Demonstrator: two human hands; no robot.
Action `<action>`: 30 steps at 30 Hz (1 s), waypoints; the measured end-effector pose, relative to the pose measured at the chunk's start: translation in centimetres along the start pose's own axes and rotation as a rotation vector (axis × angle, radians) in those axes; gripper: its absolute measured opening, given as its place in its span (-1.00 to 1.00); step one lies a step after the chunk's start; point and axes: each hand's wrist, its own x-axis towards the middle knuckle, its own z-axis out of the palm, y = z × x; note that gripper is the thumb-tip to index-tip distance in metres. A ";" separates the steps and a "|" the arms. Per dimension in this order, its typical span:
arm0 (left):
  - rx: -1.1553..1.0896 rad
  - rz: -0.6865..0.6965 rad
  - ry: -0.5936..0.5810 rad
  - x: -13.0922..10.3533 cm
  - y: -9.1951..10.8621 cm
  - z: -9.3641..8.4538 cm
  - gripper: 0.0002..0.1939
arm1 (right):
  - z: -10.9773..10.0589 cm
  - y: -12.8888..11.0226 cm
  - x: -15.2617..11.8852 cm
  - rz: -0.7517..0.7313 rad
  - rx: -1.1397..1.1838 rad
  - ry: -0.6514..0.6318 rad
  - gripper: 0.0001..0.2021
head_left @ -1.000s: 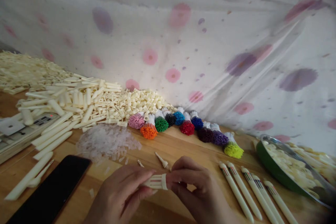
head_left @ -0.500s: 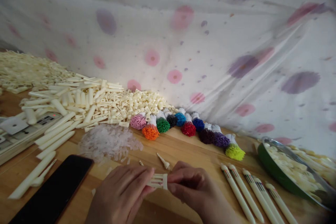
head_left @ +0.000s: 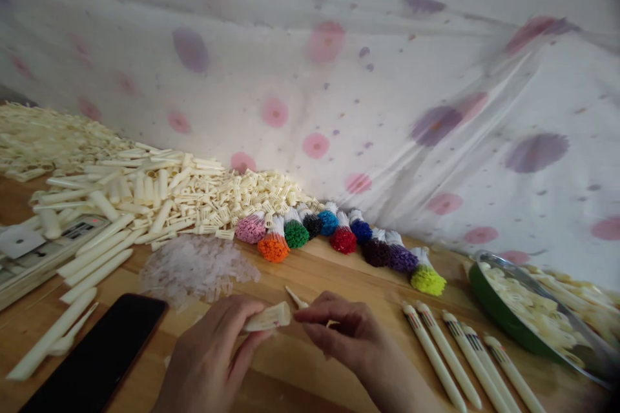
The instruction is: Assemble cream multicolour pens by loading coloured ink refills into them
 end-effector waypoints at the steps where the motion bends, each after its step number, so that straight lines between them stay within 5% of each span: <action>1: -0.057 -0.090 -0.026 0.1 -0.1 0.0 -0.89 | -0.1 0.3 0.3 -0.005 -0.023 0.021 -0.70; 4: -0.271 -0.371 -0.030 0.5 -0.4 -0.1 -0.89 | -0.3 1.6 2.0 -0.022 -0.188 0.134 -0.62; 7: -0.420 -0.504 0.086 1.1 -1.1 -0.1 -0.80 | -0.2 3.1 4.6 -0.051 -0.347 0.235 -0.68; 16: -0.514 -0.520 0.133 1.4 -2.0 0.1 -0.75 | 0.2 2.2 11.6 0.045 -0.750 0.279 -0.79; 30: -0.516 -0.554 0.118 1.8 -0.6 -0.1 -0.77 | -0.5 3.9 13.6 0.243 -0.668 0.064 -0.77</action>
